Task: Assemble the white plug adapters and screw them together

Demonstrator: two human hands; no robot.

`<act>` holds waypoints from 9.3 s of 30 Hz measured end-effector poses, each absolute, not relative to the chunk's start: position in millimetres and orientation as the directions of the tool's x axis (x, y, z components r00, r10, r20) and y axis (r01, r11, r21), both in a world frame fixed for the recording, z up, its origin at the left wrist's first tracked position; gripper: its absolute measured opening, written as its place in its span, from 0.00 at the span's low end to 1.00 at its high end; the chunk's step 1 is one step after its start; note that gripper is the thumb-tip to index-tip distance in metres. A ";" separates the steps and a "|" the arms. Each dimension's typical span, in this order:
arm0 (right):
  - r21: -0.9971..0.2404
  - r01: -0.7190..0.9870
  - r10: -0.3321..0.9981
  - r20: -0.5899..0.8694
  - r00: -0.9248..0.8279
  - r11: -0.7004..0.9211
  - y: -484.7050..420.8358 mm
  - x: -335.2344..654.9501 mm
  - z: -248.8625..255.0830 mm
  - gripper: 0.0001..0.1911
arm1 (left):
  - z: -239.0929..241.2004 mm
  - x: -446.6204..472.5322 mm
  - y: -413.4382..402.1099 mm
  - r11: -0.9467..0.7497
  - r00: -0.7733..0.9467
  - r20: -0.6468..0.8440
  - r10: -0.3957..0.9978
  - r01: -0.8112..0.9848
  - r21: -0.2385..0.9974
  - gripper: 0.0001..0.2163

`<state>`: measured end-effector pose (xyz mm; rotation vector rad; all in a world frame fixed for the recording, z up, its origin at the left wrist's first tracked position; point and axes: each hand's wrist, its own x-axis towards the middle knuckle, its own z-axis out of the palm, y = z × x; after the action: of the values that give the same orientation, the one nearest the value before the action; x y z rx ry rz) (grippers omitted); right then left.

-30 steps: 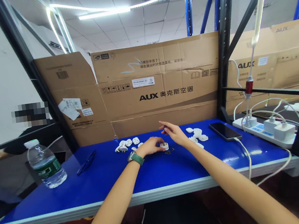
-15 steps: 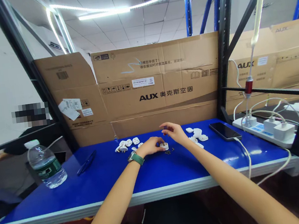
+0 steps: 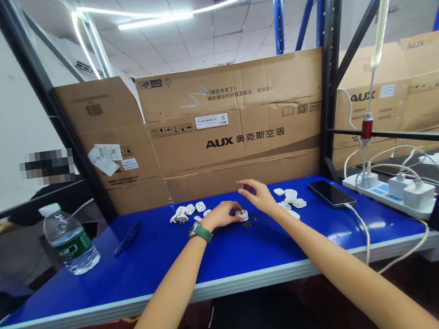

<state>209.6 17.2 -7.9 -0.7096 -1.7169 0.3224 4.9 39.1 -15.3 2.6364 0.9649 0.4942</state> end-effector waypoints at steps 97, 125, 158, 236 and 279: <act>-0.541 0.342 0.538 0.835 0.112 0.768 14.2 229.5 7.4 0.15 | -23.5 13.1 32.7 -0.708 0.621 0.360 0.697 0.675 0.208 0.18; -0.191 0.944 0.963 0.072 -0.260 0.269 22.4 272.0 -6.9 0.22 | 7.9 -23.4 33.1 -0.223 0.243 0.298 0.923 0.970 -0.098 0.19; -0.901 -0.278 0.820 0.422 -0.387 0.332 4.8 246.5 18.0 0.28 | 39.8 -31.2 22.5 -0.428 0.326 0.515 0.793 0.899 0.092 0.20; -0.489 0.347 0.594 0.568 -0.570 0.800 3.8 229.8 -0.5 0.18 | 18.7 1.8 11.8 -0.648 0.521 0.470 0.712 0.746 0.156 0.24; -0.315 0.858 0.858 0.454 -0.240 0.407 26.2 225.3 -24.5 0.17 | 2.0 -3.9 28.4 -0.589 0.539 0.249 0.805 0.778 0.219 0.10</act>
<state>225.3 26.2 -24.5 -1.4542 -2.1025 0.0015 -3.9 28.4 2.0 2.6836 1.3823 0.4992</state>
